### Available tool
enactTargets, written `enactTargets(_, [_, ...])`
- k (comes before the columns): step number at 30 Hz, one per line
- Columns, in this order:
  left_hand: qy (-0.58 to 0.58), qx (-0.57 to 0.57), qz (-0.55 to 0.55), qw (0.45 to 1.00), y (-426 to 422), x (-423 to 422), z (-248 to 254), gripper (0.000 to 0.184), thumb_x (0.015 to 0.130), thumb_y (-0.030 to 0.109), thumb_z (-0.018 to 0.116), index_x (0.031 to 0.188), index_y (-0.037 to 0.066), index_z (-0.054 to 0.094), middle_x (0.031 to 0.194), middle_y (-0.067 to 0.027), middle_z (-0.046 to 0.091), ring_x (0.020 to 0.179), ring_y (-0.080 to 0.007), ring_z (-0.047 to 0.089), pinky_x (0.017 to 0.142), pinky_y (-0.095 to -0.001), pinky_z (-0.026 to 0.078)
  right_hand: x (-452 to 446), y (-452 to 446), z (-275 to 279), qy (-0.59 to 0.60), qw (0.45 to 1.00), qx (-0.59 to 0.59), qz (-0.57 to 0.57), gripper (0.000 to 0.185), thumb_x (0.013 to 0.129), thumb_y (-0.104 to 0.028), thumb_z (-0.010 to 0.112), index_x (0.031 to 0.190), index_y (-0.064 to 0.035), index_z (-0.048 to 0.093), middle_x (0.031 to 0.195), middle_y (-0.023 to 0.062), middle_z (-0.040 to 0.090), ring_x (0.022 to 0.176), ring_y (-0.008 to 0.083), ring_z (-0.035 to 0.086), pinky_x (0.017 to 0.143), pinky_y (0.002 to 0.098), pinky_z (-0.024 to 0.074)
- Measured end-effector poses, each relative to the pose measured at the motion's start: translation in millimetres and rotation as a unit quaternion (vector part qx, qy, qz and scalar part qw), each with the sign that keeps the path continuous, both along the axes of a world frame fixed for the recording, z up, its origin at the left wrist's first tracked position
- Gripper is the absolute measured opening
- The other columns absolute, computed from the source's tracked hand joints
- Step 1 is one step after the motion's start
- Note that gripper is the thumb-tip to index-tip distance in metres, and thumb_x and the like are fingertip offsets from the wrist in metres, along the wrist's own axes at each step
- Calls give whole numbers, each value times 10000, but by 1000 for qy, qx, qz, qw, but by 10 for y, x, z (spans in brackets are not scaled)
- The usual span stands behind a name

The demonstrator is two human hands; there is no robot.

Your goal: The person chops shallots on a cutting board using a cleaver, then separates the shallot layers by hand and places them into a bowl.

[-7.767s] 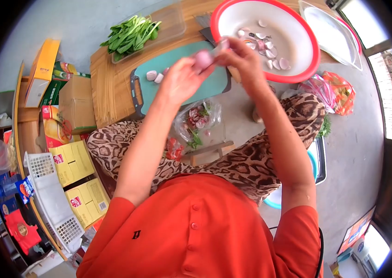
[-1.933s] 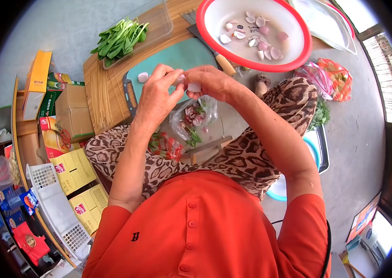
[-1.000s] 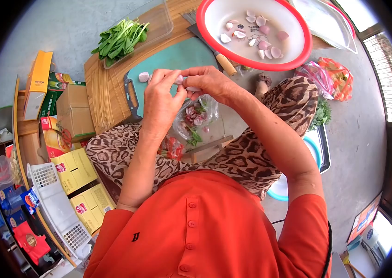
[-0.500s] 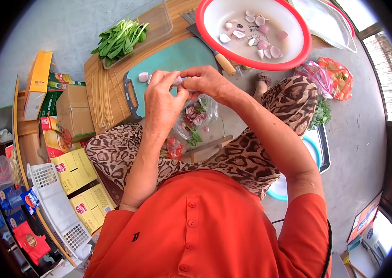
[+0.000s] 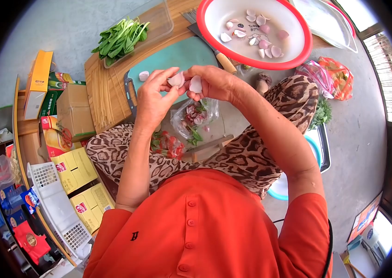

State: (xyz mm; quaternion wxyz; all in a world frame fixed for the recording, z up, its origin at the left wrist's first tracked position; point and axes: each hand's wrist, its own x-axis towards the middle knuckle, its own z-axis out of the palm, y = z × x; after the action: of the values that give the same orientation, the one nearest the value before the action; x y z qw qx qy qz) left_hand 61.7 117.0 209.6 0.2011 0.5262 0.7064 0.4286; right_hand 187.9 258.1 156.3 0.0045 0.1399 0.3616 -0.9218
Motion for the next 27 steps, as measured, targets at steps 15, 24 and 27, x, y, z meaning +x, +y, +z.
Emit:
enactTargets(15, [197,-39,3,980,23,0,-60,386,741,48,719,1113,2,628,961,-149,626,853,-298,650,735,-366,525,5,-120,77,-61,973,216,-54,264,885,-217,652,1035,-2,679,828,67,667,658,110,610,611,250,508])
enactTargets(24, [249,-60,43,966,44,165,-123,308,740,22,651,1038,8,577,937,-161,574,834,-366,623,706,-433,531,-5,-141,114,-94,940,325,-35,186,891,-162,572,926,-2,661,760,22,643,650,84,590,614,240,477])
enactTargets(27, [255,-55,61,963,59,199,-144,329,735,21,649,1057,7,584,955,-159,579,837,-365,625,707,-431,532,-17,-124,82,-101,928,355,-37,201,889,-160,572,943,13,660,768,31,646,642,85,590,602,240,480])
